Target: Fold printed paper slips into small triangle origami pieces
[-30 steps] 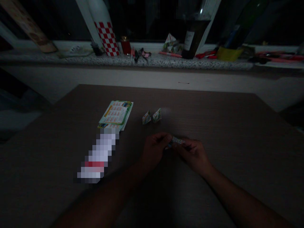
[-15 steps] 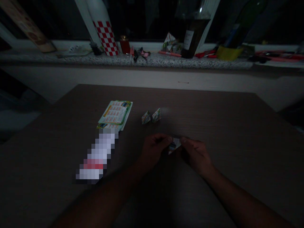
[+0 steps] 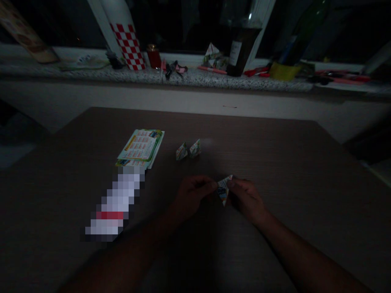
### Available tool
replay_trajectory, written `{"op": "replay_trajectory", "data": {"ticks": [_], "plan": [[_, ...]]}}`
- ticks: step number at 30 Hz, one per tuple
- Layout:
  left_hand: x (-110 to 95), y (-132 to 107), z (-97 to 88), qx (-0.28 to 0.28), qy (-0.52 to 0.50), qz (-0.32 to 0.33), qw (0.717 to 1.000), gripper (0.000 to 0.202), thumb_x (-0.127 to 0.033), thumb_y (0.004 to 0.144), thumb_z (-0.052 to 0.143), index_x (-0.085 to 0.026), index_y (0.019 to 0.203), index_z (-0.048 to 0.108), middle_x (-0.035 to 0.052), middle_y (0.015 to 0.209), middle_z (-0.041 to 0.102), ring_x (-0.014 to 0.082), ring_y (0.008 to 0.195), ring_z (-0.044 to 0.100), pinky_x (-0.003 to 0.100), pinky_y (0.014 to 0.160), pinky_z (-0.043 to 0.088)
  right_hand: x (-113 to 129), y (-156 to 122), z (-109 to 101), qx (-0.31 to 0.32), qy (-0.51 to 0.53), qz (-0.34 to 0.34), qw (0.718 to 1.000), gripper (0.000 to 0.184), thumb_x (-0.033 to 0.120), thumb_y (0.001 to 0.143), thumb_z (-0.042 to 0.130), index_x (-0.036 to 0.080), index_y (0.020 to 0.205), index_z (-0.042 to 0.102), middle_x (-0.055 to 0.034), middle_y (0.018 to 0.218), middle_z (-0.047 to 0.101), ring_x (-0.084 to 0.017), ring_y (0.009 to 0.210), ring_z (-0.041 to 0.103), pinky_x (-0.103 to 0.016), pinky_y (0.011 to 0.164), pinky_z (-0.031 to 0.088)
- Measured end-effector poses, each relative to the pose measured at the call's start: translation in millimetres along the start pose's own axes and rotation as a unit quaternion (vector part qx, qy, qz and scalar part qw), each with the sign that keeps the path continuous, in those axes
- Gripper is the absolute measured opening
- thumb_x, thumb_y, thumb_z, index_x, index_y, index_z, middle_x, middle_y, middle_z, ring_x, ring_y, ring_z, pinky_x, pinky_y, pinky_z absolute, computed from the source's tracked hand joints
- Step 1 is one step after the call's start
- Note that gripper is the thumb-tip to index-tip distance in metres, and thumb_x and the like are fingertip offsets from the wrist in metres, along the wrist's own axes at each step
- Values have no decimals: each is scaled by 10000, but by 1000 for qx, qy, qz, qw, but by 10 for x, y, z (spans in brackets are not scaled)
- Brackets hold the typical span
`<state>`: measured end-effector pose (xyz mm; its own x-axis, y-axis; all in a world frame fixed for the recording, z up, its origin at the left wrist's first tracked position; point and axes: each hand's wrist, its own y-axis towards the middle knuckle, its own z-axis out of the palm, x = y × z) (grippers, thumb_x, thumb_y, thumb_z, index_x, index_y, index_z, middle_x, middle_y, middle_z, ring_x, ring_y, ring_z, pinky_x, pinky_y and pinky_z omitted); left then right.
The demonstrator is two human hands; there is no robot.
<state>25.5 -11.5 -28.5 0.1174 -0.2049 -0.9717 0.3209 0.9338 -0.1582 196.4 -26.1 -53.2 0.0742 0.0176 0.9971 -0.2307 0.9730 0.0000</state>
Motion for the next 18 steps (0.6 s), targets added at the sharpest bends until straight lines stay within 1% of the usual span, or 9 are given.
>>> {"op": "replay_trajectory", "data": {"ticks": [2,3,6,9,11,13,15,18], "plan": [[-21,-11,8,8,18,2,1000,251,-358,714,686,-127,623,650,-19,533,526,87,519,436,221,522,309,8,-2,5,-16,-1,20,1000,493,546,855,524,170,536,541,28,457,454,-94,410,377,-230,415,289],[-28,-15,11,12,23,2,1000,252,-361,709,686,-128,619,648,-22,527,518,86,516,430,221,520,304,17,-5,6,-17,-10,25,999,502,546,857,518,171,523,530,32,444,439,-87,395,350,-226,397,263],[-26,-21,9,25,24,4,999,255,-362,695,692,-133,599,635,-26,515,505,84,503,420,221,509,294,53,-14,8,-13,-33,26,999,507,536,866,507,169,517,532,28,441,446,-79,387,328,-221,378,228],[3,-14,-8,11,11,7,1000,250,-359,704,691,-134,609,636,-23,516,510,88,505,431,222,506,300,89,-17,19,-6,-31,19,999,519,568,842,520,173,505,507,33,435,418,-77,397,320,-220,385,223],[28,-4,-23,-7,1,8,1000,249,-362,712,688,-135,621,640,-19,517,516,92,506,439,225,506,306,110,-18,26,13,-46,8,999,529,583,831,524,175,495,491,34,441,407,-78,412,320,-221,398,231],[50,9,-34,-16,-8,11,1000,255,-367,709,693,-135,621,640,-18,520,517,92,507,441,227,507,306,130,-22,29,31,-78,-10,996,530,571,843,515,176,490,481,35,448,397,-78,422,317,-223,410,238],[63,19,-37,-18,-16,14,1000,261,-368,699,706,-133,608,636,-20,523,515,89,510,438,226,510,309,149,-28,32,34,-111,-31,993,523,547,859,507,178,491,474,38,449,382,-77,422,309,-224,410,229],[67,28,-34,-22,-32,12,999,247,-359,689,719,-134,619,646,-22,528,522,87,511,441,223,514,321,174,-33,43,33,-119,-42,991,503,530,873,495,180,512,469,45,456,360,-75,418,290,-223,407,217]]}}
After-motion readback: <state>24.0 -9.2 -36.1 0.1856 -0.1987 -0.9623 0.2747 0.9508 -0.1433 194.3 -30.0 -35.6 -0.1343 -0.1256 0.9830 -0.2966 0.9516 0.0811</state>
